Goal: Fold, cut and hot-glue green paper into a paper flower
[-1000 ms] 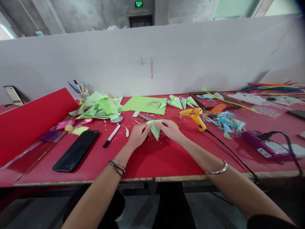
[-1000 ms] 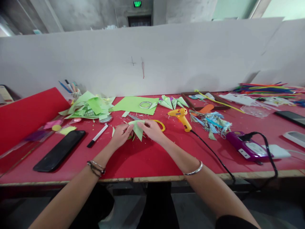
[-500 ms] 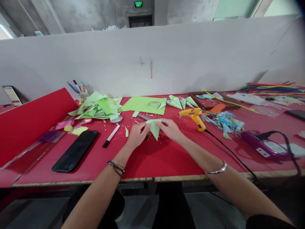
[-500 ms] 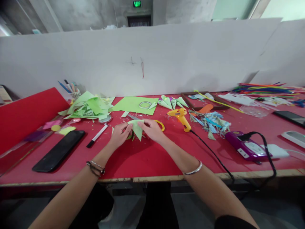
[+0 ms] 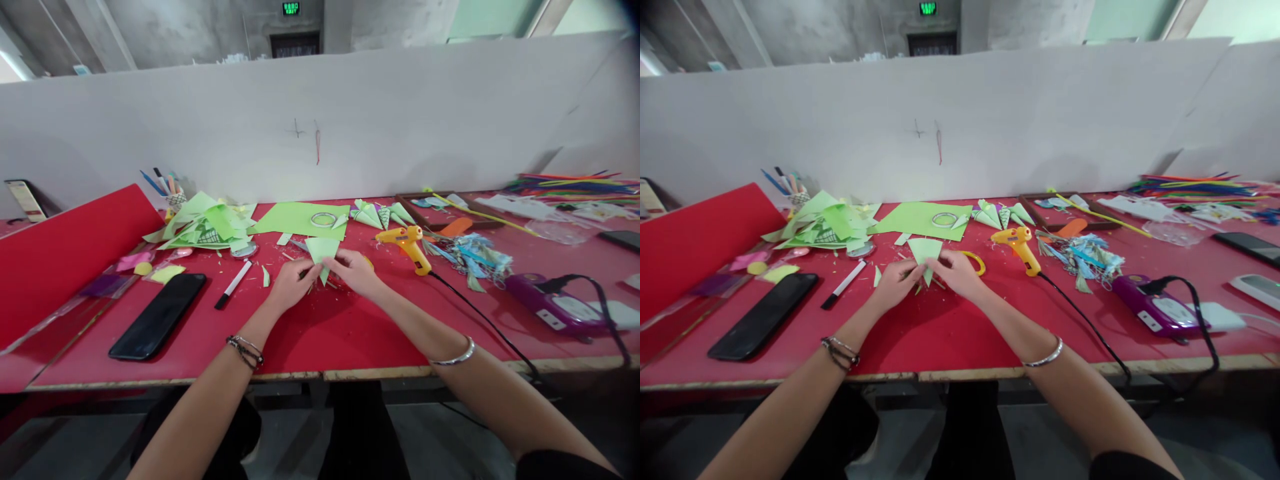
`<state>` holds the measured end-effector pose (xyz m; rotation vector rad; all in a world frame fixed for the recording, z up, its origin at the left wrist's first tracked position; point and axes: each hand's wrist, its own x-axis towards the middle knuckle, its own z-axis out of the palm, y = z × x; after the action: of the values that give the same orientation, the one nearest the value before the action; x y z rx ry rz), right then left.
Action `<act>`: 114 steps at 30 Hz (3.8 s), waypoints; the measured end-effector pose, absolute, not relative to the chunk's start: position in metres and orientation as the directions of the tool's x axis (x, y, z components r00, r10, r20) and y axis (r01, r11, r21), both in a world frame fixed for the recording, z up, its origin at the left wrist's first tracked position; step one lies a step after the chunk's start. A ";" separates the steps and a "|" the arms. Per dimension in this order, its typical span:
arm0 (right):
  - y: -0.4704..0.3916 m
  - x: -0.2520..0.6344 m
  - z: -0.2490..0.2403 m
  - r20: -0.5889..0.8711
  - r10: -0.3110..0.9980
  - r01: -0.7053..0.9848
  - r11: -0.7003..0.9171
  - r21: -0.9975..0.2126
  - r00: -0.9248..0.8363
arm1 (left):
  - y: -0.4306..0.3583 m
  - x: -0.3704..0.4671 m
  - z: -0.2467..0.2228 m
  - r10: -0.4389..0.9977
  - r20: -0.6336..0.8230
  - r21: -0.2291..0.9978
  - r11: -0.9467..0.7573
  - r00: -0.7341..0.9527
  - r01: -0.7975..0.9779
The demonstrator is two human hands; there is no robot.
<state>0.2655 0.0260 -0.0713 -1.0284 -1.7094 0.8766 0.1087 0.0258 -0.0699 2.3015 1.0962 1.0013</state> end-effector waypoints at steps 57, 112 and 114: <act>0.017 0.260 -0.066 0.230 0.850 0.230 0.371 -0.900 -0.473 | 0.029 0.103 -0.068 0.917 0.376 0.853 -0.399 0.133 0.337; 0.014 0.262 -0.071 0.011 0.560 0.104 0.173 -0.980 -0.828 | 0.033 0.097 -0.073 0.804 0.255 0.966 -0.185 0.537 -0.182; 0.014 0.262 -0.072 -0.007 0.516 0.103 0.158 -0.982 -0.856 | 0.030 0.096 -0.071 0.783 0.250 0.966 -0.165 0.570 -0.197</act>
<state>0.2624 0.0140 -0.0720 -0.5931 -2.1106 1.7477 0.0958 0.0300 -0.0709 1.4967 0.5238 0.9367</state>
